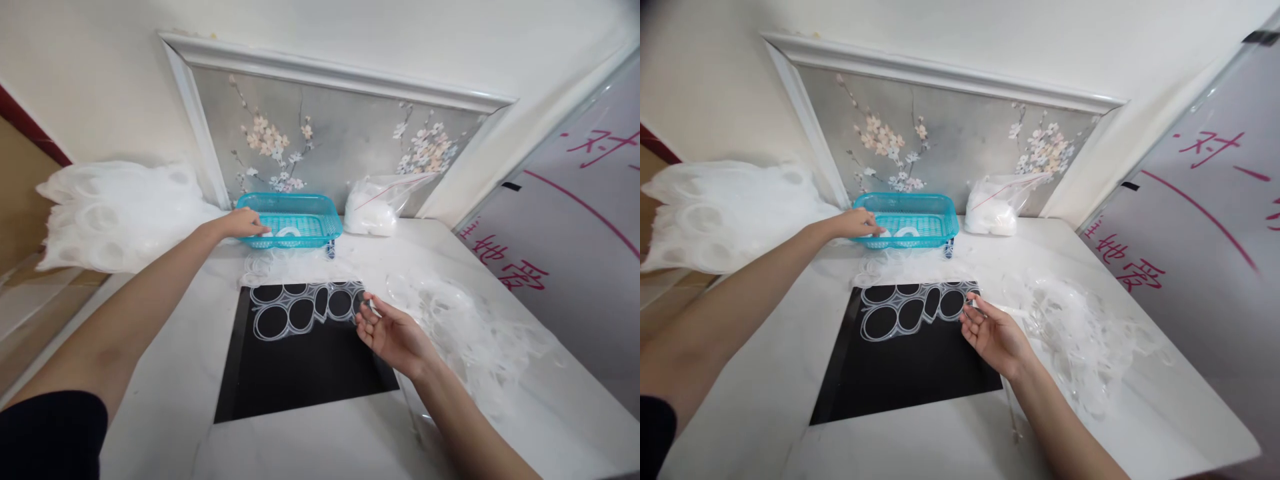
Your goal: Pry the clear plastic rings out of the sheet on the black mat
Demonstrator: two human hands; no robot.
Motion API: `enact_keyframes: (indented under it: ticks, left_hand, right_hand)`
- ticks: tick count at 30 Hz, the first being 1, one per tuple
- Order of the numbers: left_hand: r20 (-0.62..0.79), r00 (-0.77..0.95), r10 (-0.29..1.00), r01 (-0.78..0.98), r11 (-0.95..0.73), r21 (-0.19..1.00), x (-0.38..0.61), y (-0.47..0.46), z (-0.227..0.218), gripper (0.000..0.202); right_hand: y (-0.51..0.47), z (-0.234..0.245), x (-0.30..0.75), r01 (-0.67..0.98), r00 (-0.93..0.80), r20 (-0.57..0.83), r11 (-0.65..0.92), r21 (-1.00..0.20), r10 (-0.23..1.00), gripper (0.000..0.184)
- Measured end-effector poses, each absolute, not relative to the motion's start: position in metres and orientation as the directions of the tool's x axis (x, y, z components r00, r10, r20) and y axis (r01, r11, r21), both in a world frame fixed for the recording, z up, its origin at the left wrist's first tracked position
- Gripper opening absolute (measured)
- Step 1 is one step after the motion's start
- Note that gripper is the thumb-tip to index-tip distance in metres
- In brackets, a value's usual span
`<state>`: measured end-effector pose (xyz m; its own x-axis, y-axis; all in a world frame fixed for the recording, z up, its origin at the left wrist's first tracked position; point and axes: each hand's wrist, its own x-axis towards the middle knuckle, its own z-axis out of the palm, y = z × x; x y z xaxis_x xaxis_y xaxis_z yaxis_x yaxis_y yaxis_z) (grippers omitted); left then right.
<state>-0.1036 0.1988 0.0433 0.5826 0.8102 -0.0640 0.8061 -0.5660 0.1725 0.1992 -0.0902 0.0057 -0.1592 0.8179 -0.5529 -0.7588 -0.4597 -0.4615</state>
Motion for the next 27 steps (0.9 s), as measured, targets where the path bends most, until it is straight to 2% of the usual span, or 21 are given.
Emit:
enact_keyframes:
  ticks: [3, 5, 7, 9, 12, 14, 16, 18, 19, 22, 27]
  left_hand:
    - [-0.112, 0.555, 0.824, 0.831, -0.545, 0.107, -0.1, 0.2, 0.041, 0.046]
    - [-0.09, 0.532, 0.842, 0.847, -0.527, 0.076, -0.099, 0.199, 0.042, 0.047]
    - [-0.034, 0.512, 0.859, 0.859, -0.509, 0.062, -0.098, 0.196, 0.045, 0.046]
    - [0.049, 0.486, 0.873, 0.87, -0.489, 0.071, -0.098, 0.185, 0.05, 0.041]
    - [0.177, 0.438, 0.881, 0.877, -0.463, 0.132, -0.098, 0.15, 0.052, 0.042]
    - [0.214, 0.427, 0.878, 0.864, -0.467, 0.191, -0.097, 0.11, 0.045, 0.045]
    - [0.201, 0.467, 0.861, 0.825, -0.506, 0.251, -0.098, 0.063, 0.033, 0.042]
    - [0.122, 0.602, 0.789, 0.691, -0.592, 0.415, -0.101, 0.016, 0.019, 0.039]
    - [0.075, 0.647, 0.759, 0.661, -0.607, 0.441, -0.103, -0.005, 0.012, 0.039]
    - [0.018, 0.68, 0.733, 0.671, -0.631, 0.389, -0.107, -0.042, -0.001, 0.033]
    - [0.007, 0.709, 0.705, 0.675, -0.681, 0.286, -0.107, -0.045, -0.003, 0.024]
  right_hand:
    - [-0.087, 0.003, 0.208, -0.559, -0.052, -0.457, -0.405, -0.724, 0.888, 0.02]
    - [-0.086, -0.001, 0.213, -0.301, 0.039, -0.358, -0.331, -0.895, 0.933, 0.024]
    - [-0.085, -0.005, 0.215, -0.037, 0.069, -0.264, -0.262, -0.964, 0.962, 0.029]
    - [-0.084, -0.01, 0.212, 0.132, 0.033, -0.197, -0.2, -0.971, 0.98, 0.03]
    - [-0.085, -0.014, 0.203, 0.268, -0.034, -0.121, -0.107, -0.958, 0.992, 0.028]
    - [-0.086, -0.014, 0.198, 0.344, -0.039, -0.109, -0.089, -0.935, 0.993, 0.028]
    - [-0.088, -0.013, 0.195, 0.413, -0.012, -0.149, -0.131, -0.901, 0.989, 0.029]
    - [-0.092, -0.01, 0.195, 0.464, -0.011, -0.179, -0.153, -0.872, 0.984, 0.029]
    - [-0.094, -0.009, 0.195, 0.475, -0.031, -0.186, -0.149, -0.867, 0.982, 0.028]
    - [-0.1, -0.007, 0.196, 0.443, -0.115, -0.178, -0.11, -0.89, 0.977, 0.025]
    - [-0.102, -0.004, 0.193, 0.479, -0.247, -0.224, -0.082, -0.874, 0.943, 0.027]
